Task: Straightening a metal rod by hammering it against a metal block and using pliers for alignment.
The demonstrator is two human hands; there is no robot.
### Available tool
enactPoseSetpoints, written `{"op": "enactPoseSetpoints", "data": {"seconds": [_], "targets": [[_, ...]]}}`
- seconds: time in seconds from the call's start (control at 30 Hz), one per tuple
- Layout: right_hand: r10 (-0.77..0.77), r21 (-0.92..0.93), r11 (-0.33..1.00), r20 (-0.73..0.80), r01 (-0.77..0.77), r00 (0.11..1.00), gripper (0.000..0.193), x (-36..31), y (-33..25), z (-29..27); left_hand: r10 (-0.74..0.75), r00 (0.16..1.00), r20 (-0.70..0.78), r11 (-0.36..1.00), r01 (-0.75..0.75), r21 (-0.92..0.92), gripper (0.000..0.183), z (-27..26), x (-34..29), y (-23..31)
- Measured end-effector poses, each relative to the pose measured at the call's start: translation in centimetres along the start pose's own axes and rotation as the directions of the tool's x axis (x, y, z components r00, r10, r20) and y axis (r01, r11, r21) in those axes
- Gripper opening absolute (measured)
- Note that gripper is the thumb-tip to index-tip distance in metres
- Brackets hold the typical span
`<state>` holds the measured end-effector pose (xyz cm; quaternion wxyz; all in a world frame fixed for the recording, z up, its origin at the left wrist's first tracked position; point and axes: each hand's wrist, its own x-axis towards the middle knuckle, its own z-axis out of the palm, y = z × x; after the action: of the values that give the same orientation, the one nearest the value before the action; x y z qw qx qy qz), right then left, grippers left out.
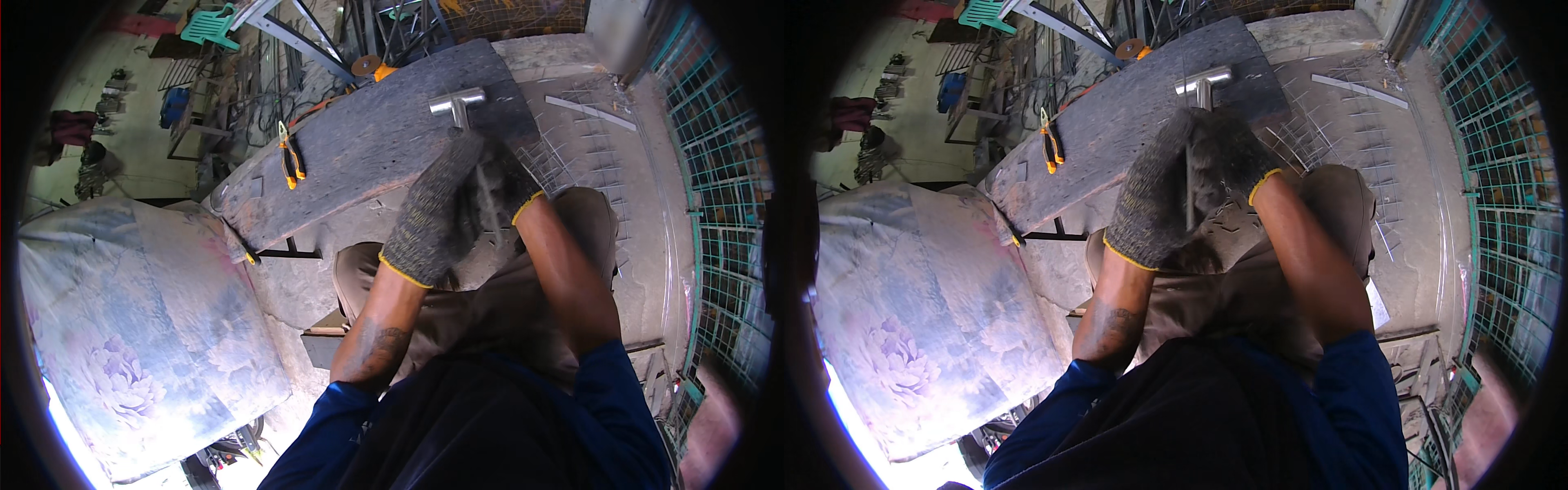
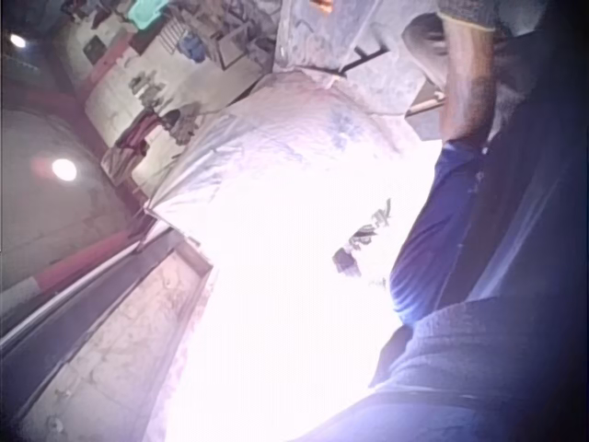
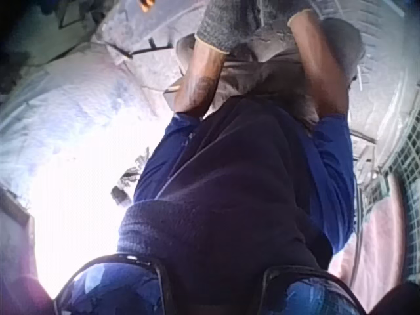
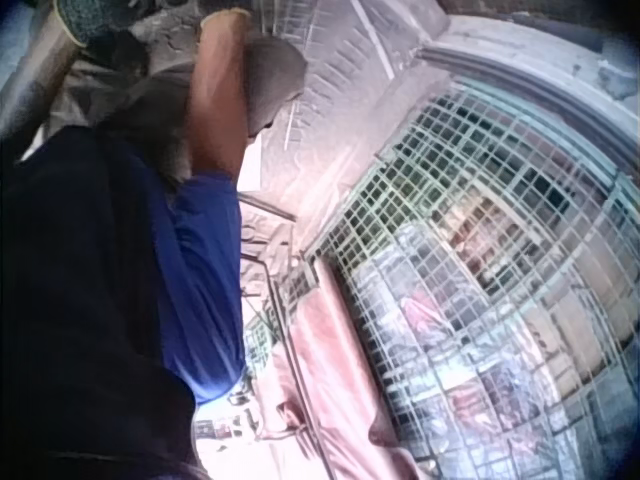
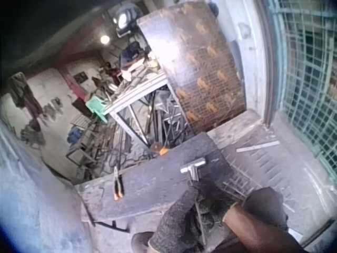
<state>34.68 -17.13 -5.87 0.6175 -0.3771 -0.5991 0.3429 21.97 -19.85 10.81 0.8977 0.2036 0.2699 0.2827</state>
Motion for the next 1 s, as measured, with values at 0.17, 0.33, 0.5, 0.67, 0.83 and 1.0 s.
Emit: {"op": "enactPoseSetpoints", "data": {"seconds": [0.17, 0.33, 0.5, 0.67, 0.83, 1.0], "targets": [[0.875, 0.683, 0.354, -0.002, -0.639, 0.483, 0.024, 2.4, -3.4, 3.3, -0.078, 0.969, -0.235, 0.953, 0.142, 0.268, 0.023, -7.8, -6.5, 3.5], [0.909, 0.755, 0.268, 0.008, -0.598, 0.417, 0.033, 3.5, -3.6, 4.0, 0.168, 0.98, -0.104, 0.146, 0.079, 0.986, 0.026, -15.4, -12.8, 7.3], [0.898, 0.701, 0.339, -0.042, -0.627, 0.438, 0.032, 3.6, -2.8, 3.9, 0.168, 0.842, -0.513, 0.315, 0.448, 0.837, 0.025, -16.5, -17.1, 10.2], [0.88, 0.735, 0.344, -0.036, -0.584, 0.474, 0.027, 3.9, -2.6, 4.2, 0.099, 0.847, -0.523, 0.328, 0.468, 0.82, 0.024, -21.3, -19.9, 10.0], [0.91, 0.643, 0.337, -0.034, -0.688, 0.414, 0.028, 3.9, -2.4, 4.4, 0.144, 0.842, -0.52, 0.228, 0.483, 0.845, 0.025, -25.0, -21.6, 8.8], [0.759, 0.07, 0.631, -0.263, -0.773, 0.595, 0.027, 2.5, -0.6, 2.0, 0.111, 0.947, -0.302, 0.066, 0.296, 0.953, 0.025, -27.7, -22.9, 8.2]]}}
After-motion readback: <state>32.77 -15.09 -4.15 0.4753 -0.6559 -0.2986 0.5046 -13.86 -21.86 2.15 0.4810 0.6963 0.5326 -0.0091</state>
